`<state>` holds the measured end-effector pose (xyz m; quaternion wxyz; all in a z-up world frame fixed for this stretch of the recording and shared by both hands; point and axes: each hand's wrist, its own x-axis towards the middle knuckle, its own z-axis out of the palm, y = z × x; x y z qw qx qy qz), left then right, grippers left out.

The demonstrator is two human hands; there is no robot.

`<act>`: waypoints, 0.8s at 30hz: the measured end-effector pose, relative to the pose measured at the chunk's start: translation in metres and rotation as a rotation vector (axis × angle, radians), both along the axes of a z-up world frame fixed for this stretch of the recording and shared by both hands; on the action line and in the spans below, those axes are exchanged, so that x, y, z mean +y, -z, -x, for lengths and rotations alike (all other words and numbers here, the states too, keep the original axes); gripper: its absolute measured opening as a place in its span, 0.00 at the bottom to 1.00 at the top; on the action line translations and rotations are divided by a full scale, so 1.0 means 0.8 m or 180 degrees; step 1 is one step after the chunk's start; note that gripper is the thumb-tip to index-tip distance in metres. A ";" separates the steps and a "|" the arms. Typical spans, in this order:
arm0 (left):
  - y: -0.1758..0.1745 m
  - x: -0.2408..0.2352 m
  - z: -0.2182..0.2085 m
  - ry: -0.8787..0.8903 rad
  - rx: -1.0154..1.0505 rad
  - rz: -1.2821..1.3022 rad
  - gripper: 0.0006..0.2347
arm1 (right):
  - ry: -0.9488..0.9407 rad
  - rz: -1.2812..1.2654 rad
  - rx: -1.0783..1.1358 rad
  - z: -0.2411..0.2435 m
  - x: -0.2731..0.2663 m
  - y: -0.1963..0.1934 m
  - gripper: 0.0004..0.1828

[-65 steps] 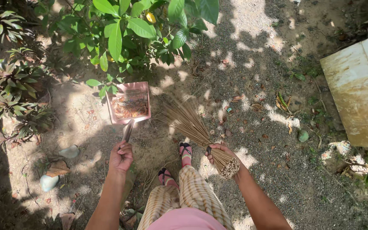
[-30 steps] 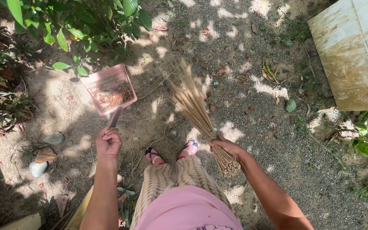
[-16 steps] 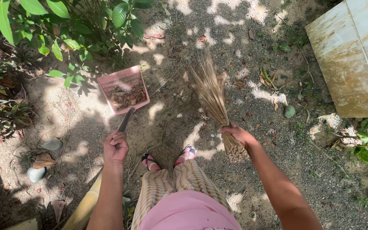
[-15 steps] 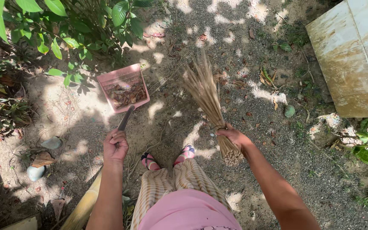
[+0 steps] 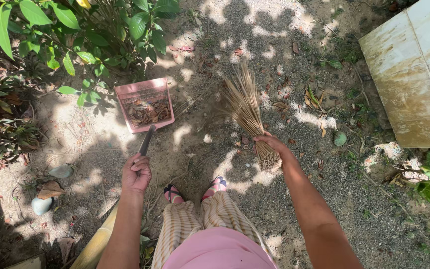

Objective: The person sweeps dry leaves and debris from a gravel path into a pink dustpan using a traditional straw broom. They move along the path, gathering leaves into piles and sweeping them into the dustpan held in the left hand.

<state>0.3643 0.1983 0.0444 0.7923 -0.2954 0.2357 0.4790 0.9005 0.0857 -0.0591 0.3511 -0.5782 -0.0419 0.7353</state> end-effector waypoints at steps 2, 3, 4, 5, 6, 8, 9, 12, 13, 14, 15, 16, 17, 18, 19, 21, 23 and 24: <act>0.000 -0.004 -0.005 -0.0018 -0.0010 0.0087 0.04 | 0.0002 -0.0256 -0.0305 0.023 -0.022 -0.003 0.35; 0.003 -0.001 -0.009 -0.0003 -0.0006 0.0070 0.05 | -0.0194 -0.0395 -0.0364 0.034 -0.034 -0.009 0.38; 0.005 0.000 -0.012 0.0012 -0.0001 0.0053 0.05 | -0.0390 -0.0532 -0.0423 0.045 -0.044 -0.016 0.40; 0.010 0.000 -0.015 0.0023 0.0010 0.0043 0.06 | -0.0338 -0.0320 -0.0235 0.045 -0.062 -0.029 0.38; 0.016 0.000 -0.019 0.0056 -0.0002 0.0089 0.05 | -0.0284 -0.0109 -0.0046 0.042 -0.087 -0.045 0.35; 0.028 0.008 -0.024 0.0140 -0.0024 0.0156 0.05 | -0.0138 0.0121 0.0309 0.029 -0.096 -0.059 0.29; 0.034 0.010 -0.027 0.0176 -0.0048 0.0131 0.06 | -0.0039 0.0171 0.0483 0.010 -0.098 -0.061 0.27; 0.046 0.022 -0.039 0.0319 -0.0073 0.0097 0.06 | -0.0113 0.0350 0.0053 -0.038 -0.072 -0.042 0.22; 0.050 0.026 -0.045 0.0394 -0.0054 0.0126 0.06 | -0.0181 0.0435 -0.0254 -0.048 -0.067 -0.037 0.20; 0.054 0.032 -0.052 0.0469 -0.0035 0.0154 0.06 | -0.0075 0.0333 -0.0149 -0.051 -0.068 -0.035 0.20; 0.058 0.041 -0.063 0.0551 -0.0067 0.0163 0.06 | 0.0026 0.0217 -0.0050 -0.054 -0.065 -0.038 0.20; 0.064 0.050 -0.076 0.0634 -0.0100 0.0173 0.06 | 0.0126 0.0100 0.0047 -0.057 -0.063 -0.045 0.21; 0.068 0.057 -0.084 0.0725 -0.0119 0.0201 0.06 | 0.0228 0.0161 -0.0220 -0.049 -0.072 -0.057 0.21; 0.073 0.064 -0.093 0.0762 -0.0201 0.0233 0.07 | 0.0329 0.0228 -0.0486 -0.036 -0.086 -0.071 0.21; 0.080 0.078 -0.108 0.0816 -0.0295 0.0256 0.07 | 0.0447 0.0293 -0.0764 -0.029 -0.098 -0.088 0.21; 0.094 0.108 -0.138 0.0940 -0.0386 0.0282 0.07 | 0.1196 0.0165 -0.0318 -0.012 -0.126 -0.120 0.25; 0.107 0.146 -0.174 0.1112 -0.0372 0.0282 0.07 | 0.1742 0.0073 -0.0007 0.009 -0.152 -0.135 0.28; 0.113 0.168 -0.196 0.1222 -0.0416 0.0269 0.07 | 0.1911 0.0051 0.0081 0.016 -0.163 -0.138 0.28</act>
